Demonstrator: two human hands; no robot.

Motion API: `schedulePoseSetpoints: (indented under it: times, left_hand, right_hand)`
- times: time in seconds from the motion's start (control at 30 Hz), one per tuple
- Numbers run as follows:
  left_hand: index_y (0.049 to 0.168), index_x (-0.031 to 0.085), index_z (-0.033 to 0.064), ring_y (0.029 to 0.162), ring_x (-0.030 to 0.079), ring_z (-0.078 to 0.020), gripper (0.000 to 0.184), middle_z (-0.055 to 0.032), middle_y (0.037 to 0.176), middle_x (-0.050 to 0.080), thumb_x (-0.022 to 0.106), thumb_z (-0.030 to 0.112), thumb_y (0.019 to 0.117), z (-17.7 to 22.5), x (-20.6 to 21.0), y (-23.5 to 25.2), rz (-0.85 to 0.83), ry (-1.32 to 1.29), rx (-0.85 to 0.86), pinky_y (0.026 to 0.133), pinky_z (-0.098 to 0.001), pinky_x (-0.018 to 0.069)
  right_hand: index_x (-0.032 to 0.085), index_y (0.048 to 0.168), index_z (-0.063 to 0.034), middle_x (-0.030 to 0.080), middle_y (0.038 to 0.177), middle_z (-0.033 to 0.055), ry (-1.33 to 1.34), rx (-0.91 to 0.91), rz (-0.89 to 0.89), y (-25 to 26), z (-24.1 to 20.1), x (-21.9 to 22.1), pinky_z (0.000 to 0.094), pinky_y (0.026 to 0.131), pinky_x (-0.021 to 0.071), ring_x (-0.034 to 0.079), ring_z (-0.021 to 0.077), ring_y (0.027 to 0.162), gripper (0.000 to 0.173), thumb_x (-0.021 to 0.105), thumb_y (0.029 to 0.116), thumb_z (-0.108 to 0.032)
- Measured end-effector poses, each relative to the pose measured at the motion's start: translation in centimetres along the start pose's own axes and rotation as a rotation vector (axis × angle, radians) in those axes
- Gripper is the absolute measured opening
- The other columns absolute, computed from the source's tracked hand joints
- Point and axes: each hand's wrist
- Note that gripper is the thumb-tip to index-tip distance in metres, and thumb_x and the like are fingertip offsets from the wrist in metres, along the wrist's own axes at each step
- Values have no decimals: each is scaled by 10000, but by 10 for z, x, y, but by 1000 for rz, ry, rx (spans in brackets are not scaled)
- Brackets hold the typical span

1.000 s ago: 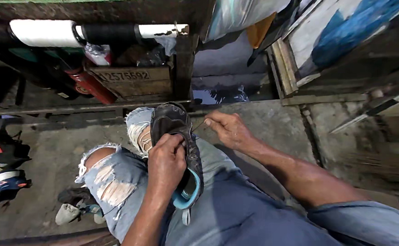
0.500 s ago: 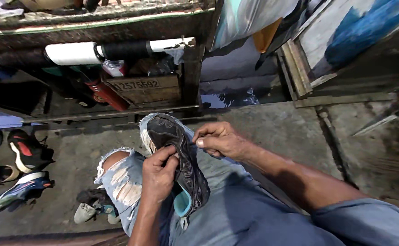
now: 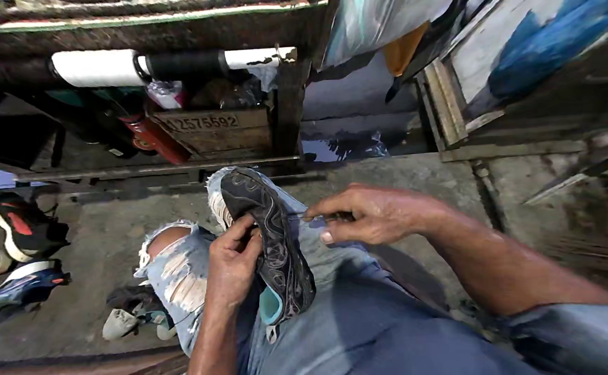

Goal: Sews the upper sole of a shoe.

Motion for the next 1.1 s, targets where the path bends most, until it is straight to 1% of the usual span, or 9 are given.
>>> schedulePoseSetpoints:
  times: [0.07,0.13,0.33,0.6,0.73,0.8,0.87,0.93,1.1]
  left_hand:
    - [1154,703,-27,838,700,-107,222,-63,970,740,591,6,966,2,0,0,-12,-28,-4,787,-272,603]
    - [1137,713,-21,801,685,-103,212,-56,943,735,608,12,956,5,1,1,-27,-49,-9,757,-267,594]
    - [1074,730,-20,801,694,-110,180,-65,934,740,615,-7,936,8,-1,1,-13,-19,-9,754,-268,599]
    - [1062,733,-13,823,709,-94,179,-55,946,749,596,-1,947,9,1,1,-7,69,15,771,-253,608]
    - [1075,732,-22,847,720,-104,182,-69,959,754,600,0,951,10,1,1,-6,67,12,793,-261,615]
    - [1074,734,-19,864,722,-105,178,-69,966,755,598,6,961,11,0,1,-14,71,12,806,-263,616]
    - [1065,742,-5,875,721,-90,175,-53,967,758,601,16,963,12,-3,2,-19,84,10,811,-254,614]
    - [1056,747,7,880,719,-82,167,-42,969,758,610,28,963,12,-7,2,-30,94,6,817,-250,611]
    - [1005,764,38,843,708,-77,155,-24,939,752,616,53,961,18,-14,1,-76,70,-28,776,-246,606]
  right_hand:
    - [728,867,-119,593,683,-54,-61,-89,293,4,0,10,223,542,472,548,23,603,346,544,1052,-346]
    - [638,692,-119,552,641,-39,-123,-97,506,14,0,25,260,519,446,529,61,575,407,560,1039,-315]
    - [760,1014,-80,687,789,-19,328,90,305,22,-16,39,195,583,523,603,16,631,128,669,986,-165]
    - [727,869,-93,648,740,-36,280,51,342,28,-16,46,196,618,491,588,10,668,157,660,985,-173]
    - [722,854,-72,613,993,19,368,-14,337,24,-15,42,183,701,511,588,39,830,123,662,942,-133]
    - [687,848,-68,604,1119,35,562,-66,268,17,-13,33,167,621,504,572,26,767,101,644,927,-115]
    - [671,904,-97,634,1117,34,846,-140,168,3,-6,20,168,487,471,550,20,623,87,610,947,-142]
    - [675,987,-136,677,1068,38,1029,-222,106,-16,-1,-2,174,456,469,565,25,589,135,578,1001,-228]
    - [613,918,-169,619,787,4,1021,-315,322,-56,13,-61,211,467,510,616,94,601,193,478,1033,-245]
Point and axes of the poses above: each hand's wrist, its own y-axis towards the middle knuckle, its own x-axis out of the palm, z = x × y
